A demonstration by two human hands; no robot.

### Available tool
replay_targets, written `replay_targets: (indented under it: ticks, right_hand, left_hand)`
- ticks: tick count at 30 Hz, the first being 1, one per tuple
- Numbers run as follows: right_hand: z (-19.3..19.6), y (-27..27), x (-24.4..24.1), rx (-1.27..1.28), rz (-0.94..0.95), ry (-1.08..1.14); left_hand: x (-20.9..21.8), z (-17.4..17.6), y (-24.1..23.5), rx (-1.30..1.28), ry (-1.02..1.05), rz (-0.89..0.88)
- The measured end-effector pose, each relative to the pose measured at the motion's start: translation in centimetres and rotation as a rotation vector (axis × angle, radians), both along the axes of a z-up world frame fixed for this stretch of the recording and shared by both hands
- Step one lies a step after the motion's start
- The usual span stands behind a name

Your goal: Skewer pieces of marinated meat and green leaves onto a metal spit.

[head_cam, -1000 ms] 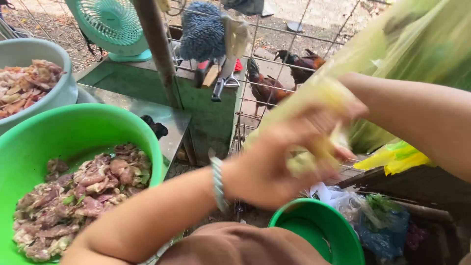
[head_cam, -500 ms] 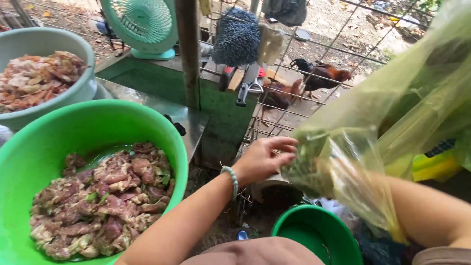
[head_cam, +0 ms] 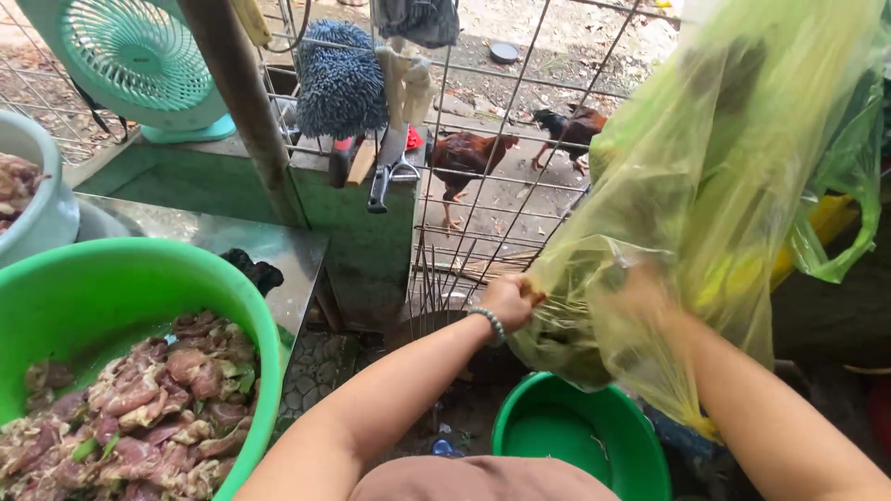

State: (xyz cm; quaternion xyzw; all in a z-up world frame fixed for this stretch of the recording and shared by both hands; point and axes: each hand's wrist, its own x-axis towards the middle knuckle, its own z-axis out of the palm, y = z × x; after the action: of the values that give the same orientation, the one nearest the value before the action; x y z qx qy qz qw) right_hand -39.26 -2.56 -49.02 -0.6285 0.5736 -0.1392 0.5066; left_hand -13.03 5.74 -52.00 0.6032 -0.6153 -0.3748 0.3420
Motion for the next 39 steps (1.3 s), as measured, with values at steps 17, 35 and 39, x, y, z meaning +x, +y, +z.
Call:
replay_targets:
  ticks: [17,35,39]
  right_hand:
    - [7.3,2.9,9.3,-0.708,0.482,0.446]
    - [10.9,-6.6,-3.5,-0.495,-0.388,0.206]
    - [11.2,-6.2,-2.0,-0.231,-0.544,-0.070]
  left_hand:
    - [8.8,5.4,7.6,0.310,0.932,-0.116]
    - [11.1,3.8,2.9,0.336,0.868,0.124]
    - [11.8,4.2,3.7,0.334,0.942,0.162]
